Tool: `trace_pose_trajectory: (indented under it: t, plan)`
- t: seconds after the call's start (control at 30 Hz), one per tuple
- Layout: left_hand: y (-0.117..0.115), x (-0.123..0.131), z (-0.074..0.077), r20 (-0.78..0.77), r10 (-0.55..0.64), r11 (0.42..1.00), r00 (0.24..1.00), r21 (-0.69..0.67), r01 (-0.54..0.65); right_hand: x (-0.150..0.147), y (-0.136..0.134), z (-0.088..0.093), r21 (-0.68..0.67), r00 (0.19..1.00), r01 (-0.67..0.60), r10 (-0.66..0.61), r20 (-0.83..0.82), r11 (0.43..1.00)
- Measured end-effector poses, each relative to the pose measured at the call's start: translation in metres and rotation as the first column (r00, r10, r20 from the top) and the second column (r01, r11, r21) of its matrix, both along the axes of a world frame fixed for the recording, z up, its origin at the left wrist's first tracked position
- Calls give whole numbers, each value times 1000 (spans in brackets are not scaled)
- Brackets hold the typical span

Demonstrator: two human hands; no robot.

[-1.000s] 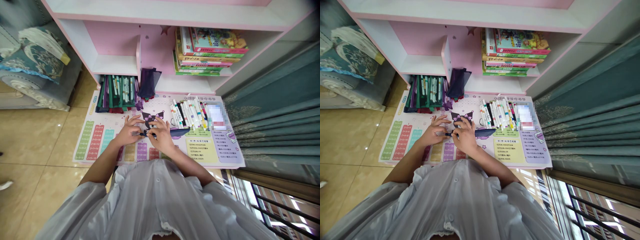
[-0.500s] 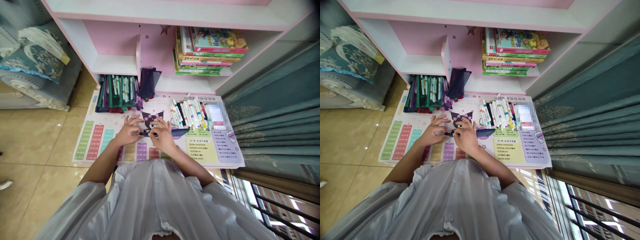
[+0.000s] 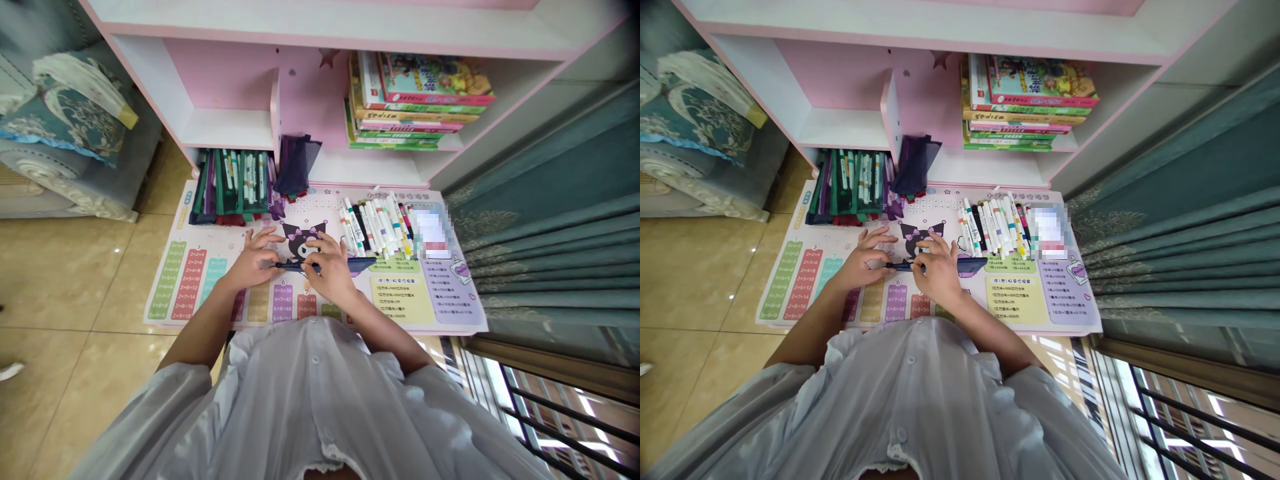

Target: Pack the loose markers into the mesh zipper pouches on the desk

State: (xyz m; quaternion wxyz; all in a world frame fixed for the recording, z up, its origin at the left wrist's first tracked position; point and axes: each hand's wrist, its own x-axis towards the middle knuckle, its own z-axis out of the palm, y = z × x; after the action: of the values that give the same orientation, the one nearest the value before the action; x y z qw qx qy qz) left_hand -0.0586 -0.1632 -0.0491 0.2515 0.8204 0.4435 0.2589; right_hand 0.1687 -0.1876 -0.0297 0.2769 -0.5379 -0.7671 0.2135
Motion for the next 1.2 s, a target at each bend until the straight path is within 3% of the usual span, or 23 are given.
trace_pose_trajectory:
  t: [1.2]
  plan:
    - [2,-4,2,-5,12,1000,1000,28,-12,25,2,0,-17,995,91,-92,-30,996]
